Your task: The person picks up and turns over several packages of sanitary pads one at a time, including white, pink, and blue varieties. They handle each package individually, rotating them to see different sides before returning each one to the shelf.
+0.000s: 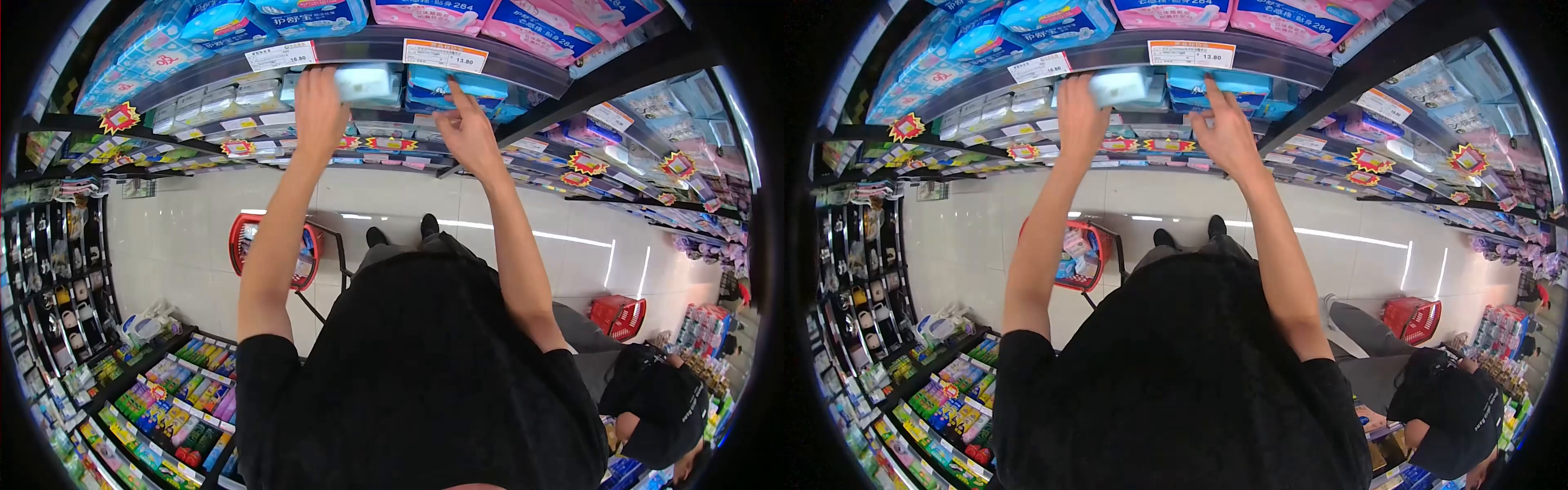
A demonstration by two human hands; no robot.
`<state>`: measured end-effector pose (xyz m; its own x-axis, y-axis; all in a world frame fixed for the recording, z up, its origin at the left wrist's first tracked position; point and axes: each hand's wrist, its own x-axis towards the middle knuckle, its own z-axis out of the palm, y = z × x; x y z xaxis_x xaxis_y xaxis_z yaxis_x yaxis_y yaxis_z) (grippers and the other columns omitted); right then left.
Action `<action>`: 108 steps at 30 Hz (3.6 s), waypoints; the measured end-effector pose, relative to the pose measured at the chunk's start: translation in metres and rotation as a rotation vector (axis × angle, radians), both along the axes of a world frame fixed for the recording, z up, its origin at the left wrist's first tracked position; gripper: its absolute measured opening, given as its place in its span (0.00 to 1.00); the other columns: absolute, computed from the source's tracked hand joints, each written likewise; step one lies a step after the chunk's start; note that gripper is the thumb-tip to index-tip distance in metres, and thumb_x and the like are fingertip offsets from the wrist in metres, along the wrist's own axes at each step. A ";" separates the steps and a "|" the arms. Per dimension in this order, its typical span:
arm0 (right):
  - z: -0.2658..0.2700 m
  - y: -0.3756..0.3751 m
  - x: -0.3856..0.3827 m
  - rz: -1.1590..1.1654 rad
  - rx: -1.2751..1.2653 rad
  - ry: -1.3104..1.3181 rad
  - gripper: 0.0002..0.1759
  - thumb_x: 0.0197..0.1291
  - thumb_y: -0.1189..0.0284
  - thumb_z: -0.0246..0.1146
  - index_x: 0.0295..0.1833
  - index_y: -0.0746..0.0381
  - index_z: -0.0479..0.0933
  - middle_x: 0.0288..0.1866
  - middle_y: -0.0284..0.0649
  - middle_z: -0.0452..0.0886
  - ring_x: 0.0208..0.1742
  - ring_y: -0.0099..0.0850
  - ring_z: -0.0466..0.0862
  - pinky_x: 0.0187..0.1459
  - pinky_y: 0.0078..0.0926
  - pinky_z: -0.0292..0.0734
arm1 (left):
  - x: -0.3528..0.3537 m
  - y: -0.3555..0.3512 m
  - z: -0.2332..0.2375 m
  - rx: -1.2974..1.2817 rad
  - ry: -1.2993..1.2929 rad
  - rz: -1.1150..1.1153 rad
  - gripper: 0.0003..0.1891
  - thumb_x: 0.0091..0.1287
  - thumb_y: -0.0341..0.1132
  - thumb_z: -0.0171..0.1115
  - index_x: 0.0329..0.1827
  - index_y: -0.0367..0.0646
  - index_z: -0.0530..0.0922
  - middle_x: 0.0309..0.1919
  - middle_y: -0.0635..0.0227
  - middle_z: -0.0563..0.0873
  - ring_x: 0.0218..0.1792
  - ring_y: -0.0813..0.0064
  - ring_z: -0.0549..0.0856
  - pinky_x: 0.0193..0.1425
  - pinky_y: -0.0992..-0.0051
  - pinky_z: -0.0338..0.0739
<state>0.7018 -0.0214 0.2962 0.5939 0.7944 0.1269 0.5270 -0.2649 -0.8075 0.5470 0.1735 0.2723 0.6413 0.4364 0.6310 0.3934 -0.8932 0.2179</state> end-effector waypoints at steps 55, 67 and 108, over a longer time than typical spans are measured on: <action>0.013 -0.074 -0.125 0.357 -0.165 1.224 0.33 0.73 0.53 0.48 0.67 0.72 0.64 0.33 0.48 0.83 0.27 0.30 0.84 0.29 0.21 0.80 | -0.177 -0.144 -0.008 -2.149 -0.769 -0.259 0.38 0.72 0.62 0.42 0.67 0.33 0.65 0.57 0.50 0.77 0.48 0.59 0.82 0.45 0.66 0.80; 0.003 -0.078 -0.118 0.359 -0.163 1.275 0.25 0.73 0.60 0.52 0.65 0.66 0.69 0.39 0.44 0.84 0.33 0.28 0.85 0.31 0.21 0.79 | -0.174 -0.161 -0.025 -2.264 -1.235 -1.247 0.39 0.69 0.58 0.49 0.70 0.29 0.62 0.39 0.41 0.78 0.20 0.62 0.78 0.20 0.73 0.74; 0.034 -0.083 -0.099 0.337 0.047 0.058 0.35 0.45 0.79 0.67 0.63 0.63 0.66 0.62 0.51 0.72 0.64 0.51 0.72 0.63 0.39 0.69 | -0.138 -0.145 0.039 -0.915 -0.012 -0.169 0.40 0.46 0.20 0.71 0.67 0.42 0.67 0.63 0.61 0.73 0.65 0.64 0.73 0.68 0.68 0.67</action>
